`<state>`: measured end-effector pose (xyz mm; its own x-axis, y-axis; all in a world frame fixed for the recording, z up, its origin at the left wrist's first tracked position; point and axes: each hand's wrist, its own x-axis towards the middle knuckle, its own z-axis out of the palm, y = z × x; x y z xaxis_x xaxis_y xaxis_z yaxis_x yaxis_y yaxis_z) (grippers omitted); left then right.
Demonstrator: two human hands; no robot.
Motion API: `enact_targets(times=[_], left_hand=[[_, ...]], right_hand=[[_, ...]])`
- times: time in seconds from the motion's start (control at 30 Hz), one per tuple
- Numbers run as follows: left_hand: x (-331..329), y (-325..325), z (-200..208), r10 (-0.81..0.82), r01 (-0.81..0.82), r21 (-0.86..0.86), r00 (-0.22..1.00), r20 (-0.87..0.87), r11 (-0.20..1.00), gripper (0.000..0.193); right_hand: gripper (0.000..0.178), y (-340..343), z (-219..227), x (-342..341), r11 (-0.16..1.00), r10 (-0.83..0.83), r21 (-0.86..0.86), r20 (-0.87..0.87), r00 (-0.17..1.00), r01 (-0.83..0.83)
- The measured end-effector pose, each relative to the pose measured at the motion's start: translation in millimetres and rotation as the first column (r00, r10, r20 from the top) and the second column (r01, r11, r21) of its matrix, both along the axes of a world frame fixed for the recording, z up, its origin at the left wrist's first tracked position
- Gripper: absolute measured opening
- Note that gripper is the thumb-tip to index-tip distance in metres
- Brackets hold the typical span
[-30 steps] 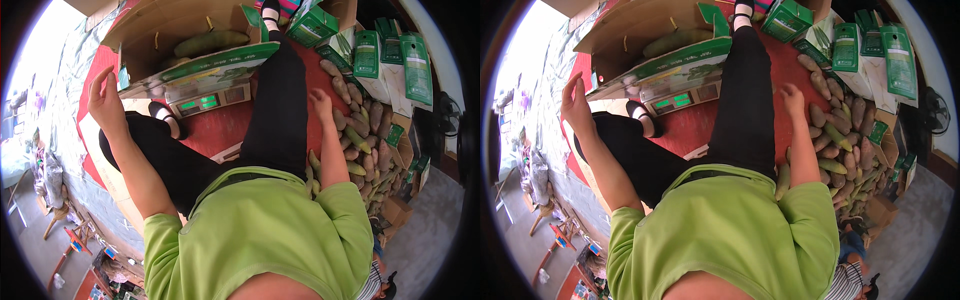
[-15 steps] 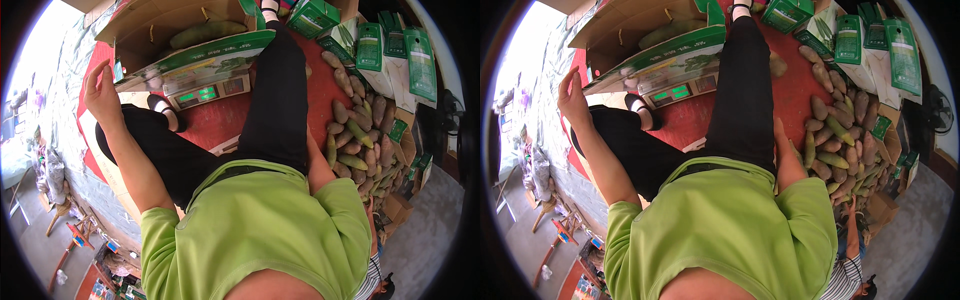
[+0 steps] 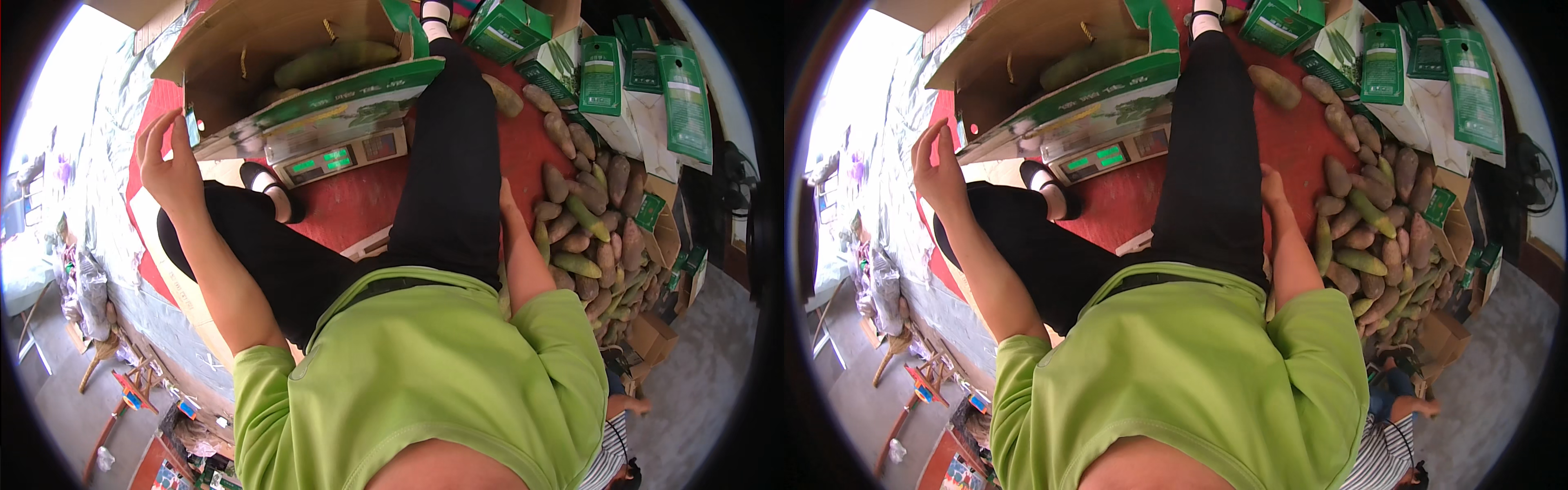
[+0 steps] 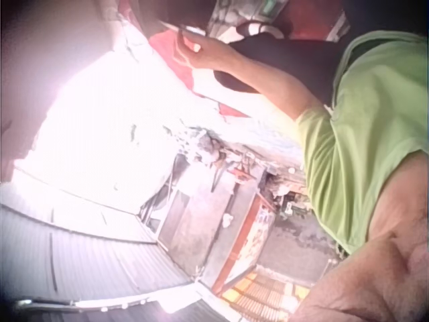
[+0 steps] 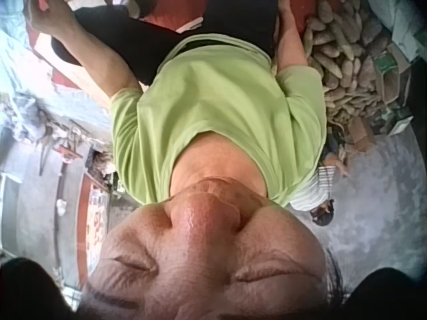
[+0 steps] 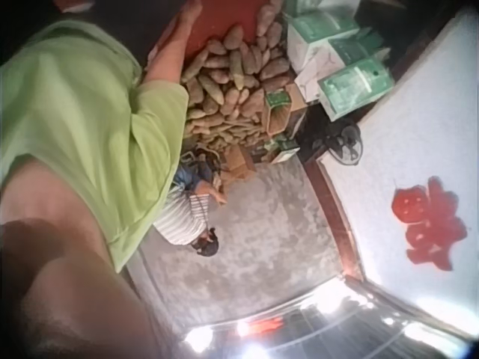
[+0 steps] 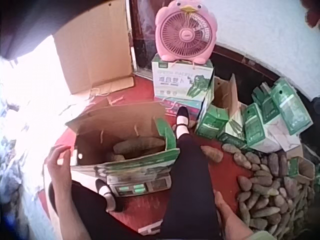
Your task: The recorder is sitting on the floor, picking up vegetables from a pile and placing them into cardboard boxes on a scale.
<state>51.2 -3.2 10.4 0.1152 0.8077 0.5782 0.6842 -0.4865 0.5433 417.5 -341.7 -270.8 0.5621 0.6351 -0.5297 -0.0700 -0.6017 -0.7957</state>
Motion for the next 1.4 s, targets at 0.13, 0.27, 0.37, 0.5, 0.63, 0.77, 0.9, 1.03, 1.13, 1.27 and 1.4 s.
enact_targets(times=[0.13, 0.27, 0.37, 0.5, 0.63, 0.77, 0.9, 1.03, 1.13, 1.27, 1.4], left_hand=[[11, -7, 2, -0.101, 0.129, 0.139, 0.976, -0.194, 0.982, 0.012], [21, -22, 20, -0.272, 0.324, 0.089, 0.890, -0.365, 0.942, 0.019], [30, -31, 24, -0.388, 0.404, -0.047, 0.830, -0.402, 0.914, 0.023], [24, -26, 23, -0.459, 0.412, -0.204, 0.779, -0.427, 0.888, 0.015], [27, -22, 31, -0.470, 0.408, -0.239, 0.705, -0.531, 0.881, 0.005], [28, -21, 35, -0.481, 0.434, -0.243, 0.608, -0.632, 0.868, 0.007], [26, -18, 33, -0.509, 0.490, -0.226, 0.583, -0.633, 0.842, 0.008], [7, -12, 34, -0.498, 0.463, -0.233, 0.610, -0.617, 0.855, 0.007], [-16, -1, 42, -0.466, 0.429, -0.209, 0.682, -0.564, 0.879, 0.006], [-61, 14, 41, -0.343, 0.316, -0.145, 0.768, -0.541, 0.937, 0.004], [-110, 12, 36, -0.177, 0.132, -0.126, 0.857, -0.484, 0.983, 0.003]], right_hand=[[0.024, 19, 12, 22, 0.992, -0.117, 0.050, 0.065, 0.991, 0.114], [0.025, 85, 71, 65, 0.975, -0.072, 0.224, 0.353, 0.933, -0.009], [0.027, 147, 140, 80, 0.897, -0.084, 0.428, 0.417, 0.905, -0.114], [0.032, 230, 231, 59, 0.844, 0.021, 0.456, 0.498, 0.867, -0.283], [0.039, 292, 284, 23, 0.726, 0.149, 0.349, 0.762, 0.630, -0.593], [0.032, 329, 291, 15, 0.692, 0.354, 0.122, 0.802, 0.482, -0.711], [0.019, 347, 290, 22, 0.643, 0.372, 0.001, 0.874, 0.314, -0.766], [0.017, 356, 311, -8, 0.671, 0.417, -0.058, 0.854, 0.311, -0.739], [0.016, 369, 324, -24, 0.677, 0.390, -0.025, 0.860, 0.330, -0.736], [0.015, 393, 356, -68, 0.610, 0.368, -0.026, 0.894, 0.254, -0.792], [0.012, 419, 374, -130, 0.490, 0.331, -0.022, 0.930, 0.162, -0.872]])
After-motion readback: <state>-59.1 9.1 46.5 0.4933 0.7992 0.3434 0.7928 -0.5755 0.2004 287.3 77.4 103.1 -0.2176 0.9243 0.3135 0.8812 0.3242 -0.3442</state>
